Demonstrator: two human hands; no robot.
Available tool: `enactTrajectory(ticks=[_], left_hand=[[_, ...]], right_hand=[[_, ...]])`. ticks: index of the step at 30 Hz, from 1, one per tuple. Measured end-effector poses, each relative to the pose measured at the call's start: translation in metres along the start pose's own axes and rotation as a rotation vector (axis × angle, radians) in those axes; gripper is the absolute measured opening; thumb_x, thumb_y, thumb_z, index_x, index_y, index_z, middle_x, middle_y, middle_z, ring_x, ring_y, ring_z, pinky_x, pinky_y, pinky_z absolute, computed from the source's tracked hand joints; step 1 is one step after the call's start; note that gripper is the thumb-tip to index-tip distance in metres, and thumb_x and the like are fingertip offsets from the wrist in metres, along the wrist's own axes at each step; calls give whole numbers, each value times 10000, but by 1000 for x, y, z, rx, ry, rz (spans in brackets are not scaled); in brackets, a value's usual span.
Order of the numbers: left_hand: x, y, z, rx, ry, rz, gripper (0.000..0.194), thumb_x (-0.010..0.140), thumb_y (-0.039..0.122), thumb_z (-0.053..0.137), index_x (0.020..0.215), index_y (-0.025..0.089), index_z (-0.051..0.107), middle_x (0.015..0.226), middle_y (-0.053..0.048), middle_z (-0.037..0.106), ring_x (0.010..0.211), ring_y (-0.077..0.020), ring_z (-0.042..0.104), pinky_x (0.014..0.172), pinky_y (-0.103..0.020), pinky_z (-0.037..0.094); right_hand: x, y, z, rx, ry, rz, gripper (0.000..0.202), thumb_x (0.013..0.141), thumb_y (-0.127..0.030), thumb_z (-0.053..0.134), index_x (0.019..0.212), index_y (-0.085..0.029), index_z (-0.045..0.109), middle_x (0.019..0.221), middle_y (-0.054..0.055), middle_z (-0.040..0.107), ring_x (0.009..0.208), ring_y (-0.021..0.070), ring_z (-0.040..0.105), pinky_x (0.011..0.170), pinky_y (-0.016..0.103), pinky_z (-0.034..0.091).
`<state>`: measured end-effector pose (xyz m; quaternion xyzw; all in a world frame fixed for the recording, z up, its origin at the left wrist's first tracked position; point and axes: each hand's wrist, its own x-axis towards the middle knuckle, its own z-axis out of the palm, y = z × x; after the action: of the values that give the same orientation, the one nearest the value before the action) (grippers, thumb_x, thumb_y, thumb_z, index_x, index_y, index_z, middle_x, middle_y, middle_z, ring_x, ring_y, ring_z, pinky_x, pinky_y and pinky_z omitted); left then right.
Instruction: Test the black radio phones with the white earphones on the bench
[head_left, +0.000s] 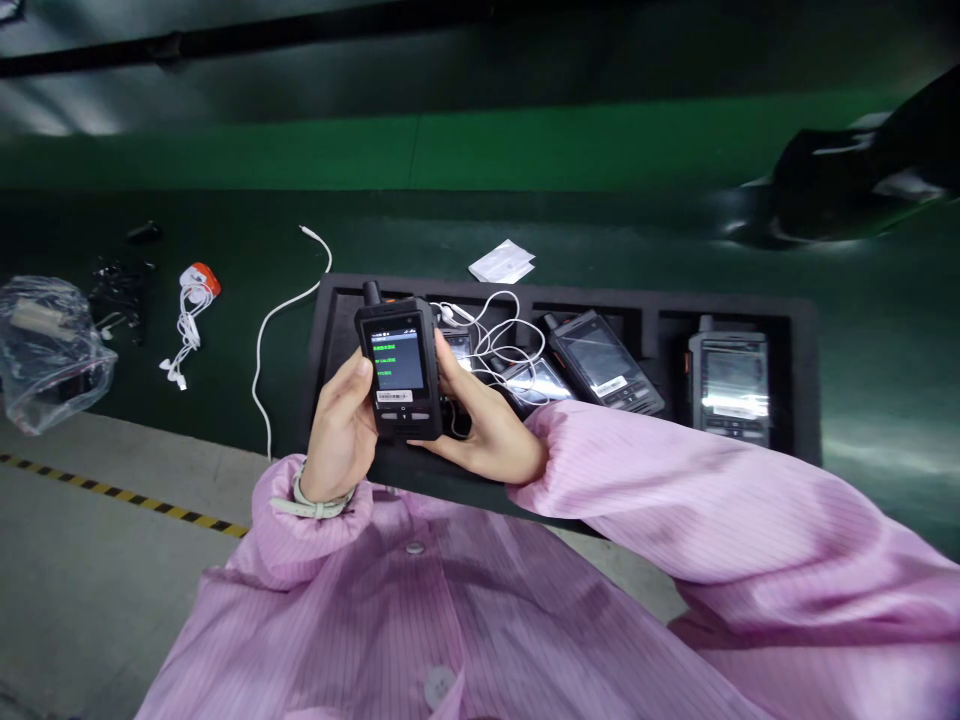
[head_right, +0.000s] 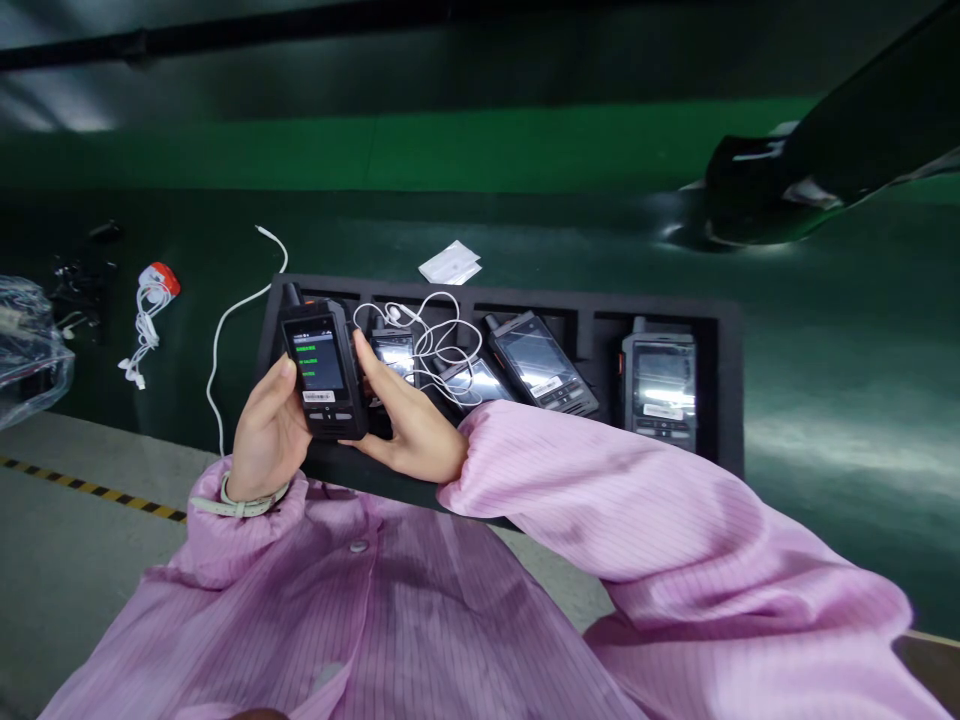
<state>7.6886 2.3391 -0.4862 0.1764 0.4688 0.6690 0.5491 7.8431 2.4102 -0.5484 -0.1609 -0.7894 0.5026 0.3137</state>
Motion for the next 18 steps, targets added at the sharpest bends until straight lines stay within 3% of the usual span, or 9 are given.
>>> enactTrajectory(ticks=[8, 14, 16, 18], left_hand=[[-2, 1, 1, -5, -9, -1, 248, 921, 370, 699, 1101, 215, 772, 1175, -70, 774, 1236, -264, 679, 1053, -371, 551], [-2, -5, 7, -42, 25, 30, 261, 998, 325, 578, 1199, 263, 730, 1243, -32, 753, 1321, -229, 623, 1112, -361, 509], [-2, -6, 9, -50, 39, 10, 272, 994, 393, 573, 1176, 263, 729, 1241, -31, 751, 1326, -240, 618, 1103, -374, 518], [-2, -7, 10, -31, 15, -23, 396, 954, 568, 585, 1136, 247, 730, 1247, -53, 743, 1317, -275, 622, 1072, -394, 542]], right_hand=[[0, 1, 0, -6, -16, -3, 1091, 930, -442, 713, 1670, -265, -68, 1673, 148, 350, 1466, 306, 495, 1175, 479, 492], [2, -2, -2, -90, 28, -113, 1012, 945, -427, 693, 1676, -298, 5, 1535, 126, 532, 1277, 286, 637, 1056, 448, 574], [3, -4, -3, -145, 54, -163, 970, 951, -432, 687, 1675, -322, 52, 1490, 114, 567, 1229, 280, 650, 1022, 438, 582], [3, -5, -4, -228, 81, -221, 928, 964, -450, 664, 1674, -329, 80, 1472, 122, 574, 1213, 286, 646, 995, 437, 580]])
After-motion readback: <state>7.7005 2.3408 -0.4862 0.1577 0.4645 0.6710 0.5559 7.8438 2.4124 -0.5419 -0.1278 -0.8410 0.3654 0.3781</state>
